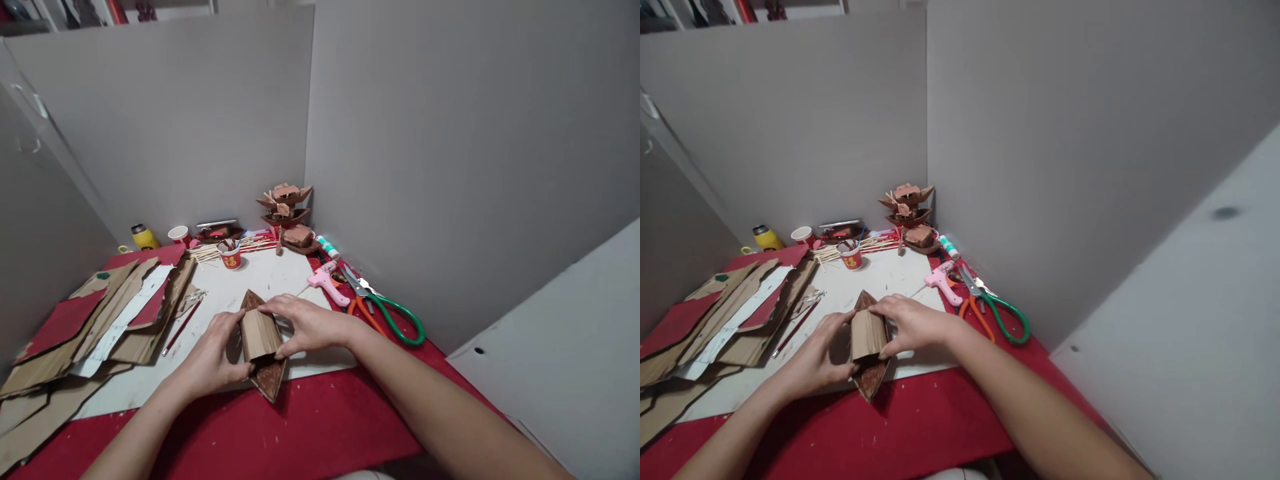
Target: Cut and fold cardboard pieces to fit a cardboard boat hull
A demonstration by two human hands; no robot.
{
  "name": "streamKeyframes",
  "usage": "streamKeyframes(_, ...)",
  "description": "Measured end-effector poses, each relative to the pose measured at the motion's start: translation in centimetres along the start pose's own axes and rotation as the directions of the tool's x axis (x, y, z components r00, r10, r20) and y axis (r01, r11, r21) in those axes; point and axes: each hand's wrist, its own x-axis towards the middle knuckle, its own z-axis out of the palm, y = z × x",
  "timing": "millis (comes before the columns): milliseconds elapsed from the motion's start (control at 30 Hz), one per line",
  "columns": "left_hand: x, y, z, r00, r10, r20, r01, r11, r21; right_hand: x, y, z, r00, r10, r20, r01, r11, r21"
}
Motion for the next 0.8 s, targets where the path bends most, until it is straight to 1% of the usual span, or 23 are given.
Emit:
streamKeyframes(133, 0.0, -0.3, 0.3, 1.0, -0.003, -0.014, 0.003, 1.0, -0.002, -0.1, 0.1, 0.0, 1.0, -0.008, -0.013, 0.008, 1.0, -0.005)
streamKeyframes(267, 0.1, -0.2, 0.6, 1.0, -0.012, -0.022, 0.012, 1.0, -0.019, -0.2, 0.3, 0.0, 1.0, -0.004, -0.006, 0.004, 1.0, 0.019)
streamKeyframes(433, 0.0, 0.1, 1.1, 0.998, -0.037, -0.056, 0.031, 0.995, -0.095, -0.4, 0.2, 0.1, 1.0, -0.004, 0.006, 0.004, 0.998, 0.06)
streamKeyframes(567, -0.1, 0.4, 1.3, 0.997, -0.062, -0.046, 0.054, 0.987, -0.153, -0.5, 0.2, 0.3, 1.0, 0.02, 0.015, -0.021, 0.997, 0.072)
streamKeyframes(700, -0.2, 0.3, 1.4, 0.998, -0.04, -0.053, 0.03, 0.985, -0.169, -0.5, 0.3, 0.5, 0.999, 0.026, 0.021, -0.027, 0.999, 0.047)
streamKeyframes(800, -0.3, 0.1, 1.6, 0.998, -0.019, -0.064, 0.008, 0.987, -0.161, -0.5, 0.3, 0.7, 0.999, 0.049, 0.02, -0.051, 0.996, 0.072)
